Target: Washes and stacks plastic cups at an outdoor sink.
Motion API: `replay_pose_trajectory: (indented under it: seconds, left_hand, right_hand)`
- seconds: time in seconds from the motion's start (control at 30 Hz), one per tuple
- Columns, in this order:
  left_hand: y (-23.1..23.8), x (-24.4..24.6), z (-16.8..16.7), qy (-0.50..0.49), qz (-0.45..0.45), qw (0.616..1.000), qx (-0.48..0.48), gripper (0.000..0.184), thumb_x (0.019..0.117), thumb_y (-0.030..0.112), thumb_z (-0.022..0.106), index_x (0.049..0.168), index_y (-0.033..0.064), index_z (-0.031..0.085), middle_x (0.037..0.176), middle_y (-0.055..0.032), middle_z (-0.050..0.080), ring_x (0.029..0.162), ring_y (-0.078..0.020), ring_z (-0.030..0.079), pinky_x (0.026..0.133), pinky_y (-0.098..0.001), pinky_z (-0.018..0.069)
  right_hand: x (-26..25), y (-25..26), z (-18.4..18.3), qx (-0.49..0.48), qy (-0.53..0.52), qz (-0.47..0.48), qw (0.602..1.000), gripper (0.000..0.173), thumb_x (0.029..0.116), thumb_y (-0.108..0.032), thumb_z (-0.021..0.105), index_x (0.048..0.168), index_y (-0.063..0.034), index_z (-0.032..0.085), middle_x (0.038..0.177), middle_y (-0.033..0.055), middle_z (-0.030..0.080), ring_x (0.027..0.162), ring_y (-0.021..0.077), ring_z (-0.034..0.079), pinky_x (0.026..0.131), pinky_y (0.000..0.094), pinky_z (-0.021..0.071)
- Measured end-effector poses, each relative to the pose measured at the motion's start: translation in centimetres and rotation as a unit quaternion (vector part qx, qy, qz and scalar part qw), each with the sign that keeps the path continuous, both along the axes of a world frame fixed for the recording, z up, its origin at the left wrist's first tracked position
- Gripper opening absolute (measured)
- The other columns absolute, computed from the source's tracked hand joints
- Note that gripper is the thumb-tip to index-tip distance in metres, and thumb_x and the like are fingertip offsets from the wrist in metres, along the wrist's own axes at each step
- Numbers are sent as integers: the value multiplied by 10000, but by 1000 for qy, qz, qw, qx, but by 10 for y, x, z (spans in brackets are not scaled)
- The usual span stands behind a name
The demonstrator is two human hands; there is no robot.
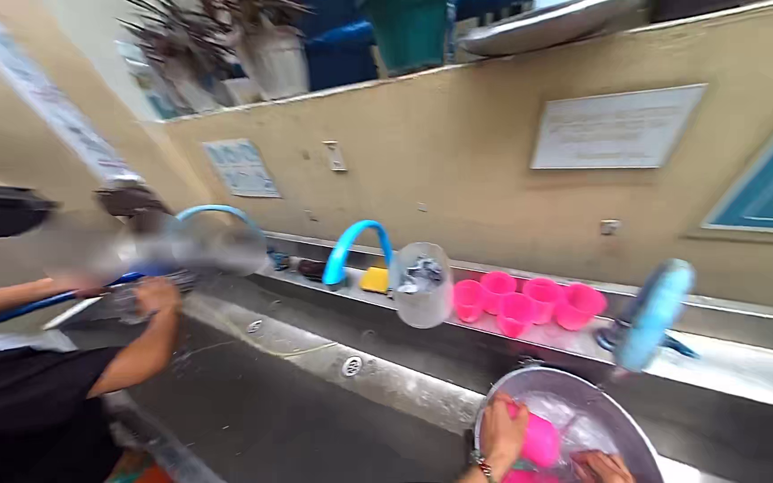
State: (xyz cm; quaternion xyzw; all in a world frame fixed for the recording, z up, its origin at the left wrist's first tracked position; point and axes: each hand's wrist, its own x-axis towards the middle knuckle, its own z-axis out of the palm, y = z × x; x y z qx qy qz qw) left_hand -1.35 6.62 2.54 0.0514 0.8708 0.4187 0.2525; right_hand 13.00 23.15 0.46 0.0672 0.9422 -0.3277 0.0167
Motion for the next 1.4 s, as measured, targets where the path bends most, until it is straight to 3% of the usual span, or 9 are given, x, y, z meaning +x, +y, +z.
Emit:
replay_pose_trajectory:
  seconds: [0.27, 0.43, 0.57, 0.7, 0.83, 0.93, 1.07, 1.2, 1.4]
  left_hand:
    - [21, 45, 11, 193, -199, 960, 43, 536, 878, 166, 745, 1339, -55, 585, 1392, -302, 536, 1295, -471, 514, 1107, -516, 430]
    - [7, 55, -4, 157, -204, 956, 143, 651, 792, 123, 820, 1316, -124, 523, 1361, -344, 518, 1247, -434, 554, 1070, -471, 467]
    - [0, 40, -11, 27, -201, 979, 35, 739, 830, 33, 773, 1447, -117, 396, 1475, -382, 397, 1344, -482, 466, 1121, -508, 416]
    - [0, 37, -6, -15, -214, 976, -30, 641, 877, 28, 728, 1433, -88, 430, 1490, -368, 389, 1383, -472, 434, 1152, -497, 385]
    - [-6, 37, -3, -39, -189, 981, -22, 578, 906, 46, 705, 1415, -86, 464, 1495, -368, 390, 1381, -469, 442, 1148, -505, 389]
    - [-13, 37, -1, -62, -173, 983, -24, 541, 929, 48, 671, 1413, -85, 471, 1501, -366, 391, 1400, -467, 425, 1161, -507, 372]
    - [-27, 38, -2, -66, -161, 985, -1, 505, 935, 38, 656, 1392, -97, 488, 1460, -375, 431, 1372, -481, 446, 1146, -519, 383]
    - [-39, 41, -9, -68, -141, 988, 9, 451, 936, 36, 651, 1349, -103, 535, 1418, -382, 464, 1326, -492, 483, 1120, -535, 405]
    - [-43, 49, -21, -56, -139, 989, 18, 406, 924, 64, 645, 1301, -77, 597, 1421, -372, 472, 1313, -493, 495, 1098, -572, 412]
  right_hand:
    - [-12, -12, 9, -629, -143, -376, 665, 405, 1121, -328, 400, 1413, -57, 476, 1173, 125, 631, 802, 165, 629, 668, 309, 512]
    - [-3, 17, 15, -509, -72, -269, 814, 78, 1053, -66, 532, 1048, -20, 595, 836, 67, 683, 659, 151, 680, 616, 310, 588]
    - [-17, 34, 67, -42, -7, -102, 994, 223, 1002, -112, 591, 1073, 57, 717, 1099, 228, 695, 1058, 378, 671, 942, 526, 521]
    - [-44, 35, 108, 71, -61, -9, 996, 254, 1044, -134, 537, 1133, 55, 682, 1166, 260, 670, 1156, 438, 623, 1003, 559, 473]
    - [-59, 35, 83, -181, -215, -149, 948, 315, 1095, -242, 455, 1222, 20, 577, 935, 154, 619, 794, 238, 618, 750, 404, 510]
    - [-52, 32, 48, -418, -286, -305, 807, 291, 1116, -267, 363, 1027, -72, 560, 632, 9, 494, 443, 87, 415, 427, 233, 365]
    - [-59, 41, 51, -519, -222, -359, 744, 361, 1114, -307, 308, 980, -96, 568, 588, -6, 492, 413, 66, 391, 393, 212, 330]
    - [-86, 41, 101, -216, 72, -220, 949, 216, 1049, -121, 479, 1103, 39, 614, 760, 60, 625, 611, 128, 606, 601, 301, 528]
    - [-137, 47, 87, 168, 288, -45, 942, 200, 991, -125, 590, 1010, 27, 718, 960, 203, 709, 934, 372, 715, 856, 508, 579]
